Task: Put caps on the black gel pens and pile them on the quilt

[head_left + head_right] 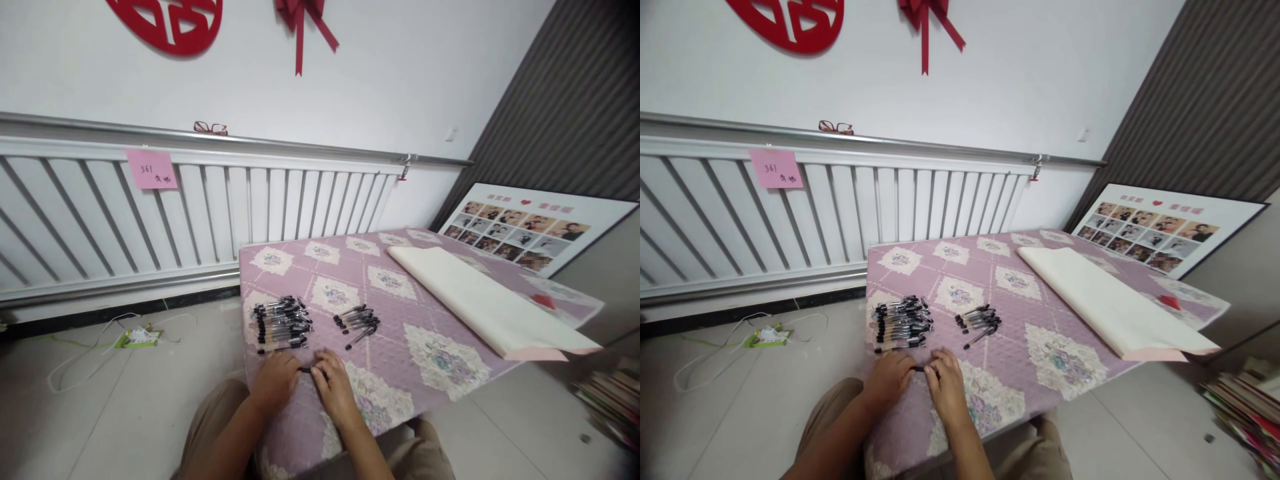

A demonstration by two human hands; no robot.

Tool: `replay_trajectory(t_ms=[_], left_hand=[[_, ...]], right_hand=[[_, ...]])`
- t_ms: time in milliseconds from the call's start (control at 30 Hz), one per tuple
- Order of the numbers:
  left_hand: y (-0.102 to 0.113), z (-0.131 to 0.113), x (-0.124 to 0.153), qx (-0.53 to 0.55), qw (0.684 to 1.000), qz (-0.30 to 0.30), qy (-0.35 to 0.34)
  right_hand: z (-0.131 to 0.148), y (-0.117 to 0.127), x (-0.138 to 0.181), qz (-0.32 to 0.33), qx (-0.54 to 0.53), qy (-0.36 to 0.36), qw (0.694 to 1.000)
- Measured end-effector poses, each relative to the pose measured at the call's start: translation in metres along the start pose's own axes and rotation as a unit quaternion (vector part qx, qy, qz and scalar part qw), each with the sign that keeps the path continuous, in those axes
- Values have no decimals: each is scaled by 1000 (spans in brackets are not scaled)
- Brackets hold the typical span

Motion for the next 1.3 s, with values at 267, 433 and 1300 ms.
replay_trajectory(t_ms=[267, 433, 1300], left_hand=[[1, -2, 0, 2, 1000, -5, 4], [1, -1, 1, 5, 1000, -7, 5], [1, -1, 1, 14, 1000, -12, -1]], right_hand=[[0, 4, 0, 16, -21, -1, 1000], [-1, 1, 0, -11, -14, -6, 1000], [-1, 4, -3, 13, -62, -38, 997]])
Point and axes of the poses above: each hand's wrist, its own x-axis away from the middle knuckle, its own y-axis out of the back of the hand, z = x × y, the point moved 1 cm from there along -x, towards the middle knuckle, and after that the axes turned 10 degrees about x, right-handed, at the moved point
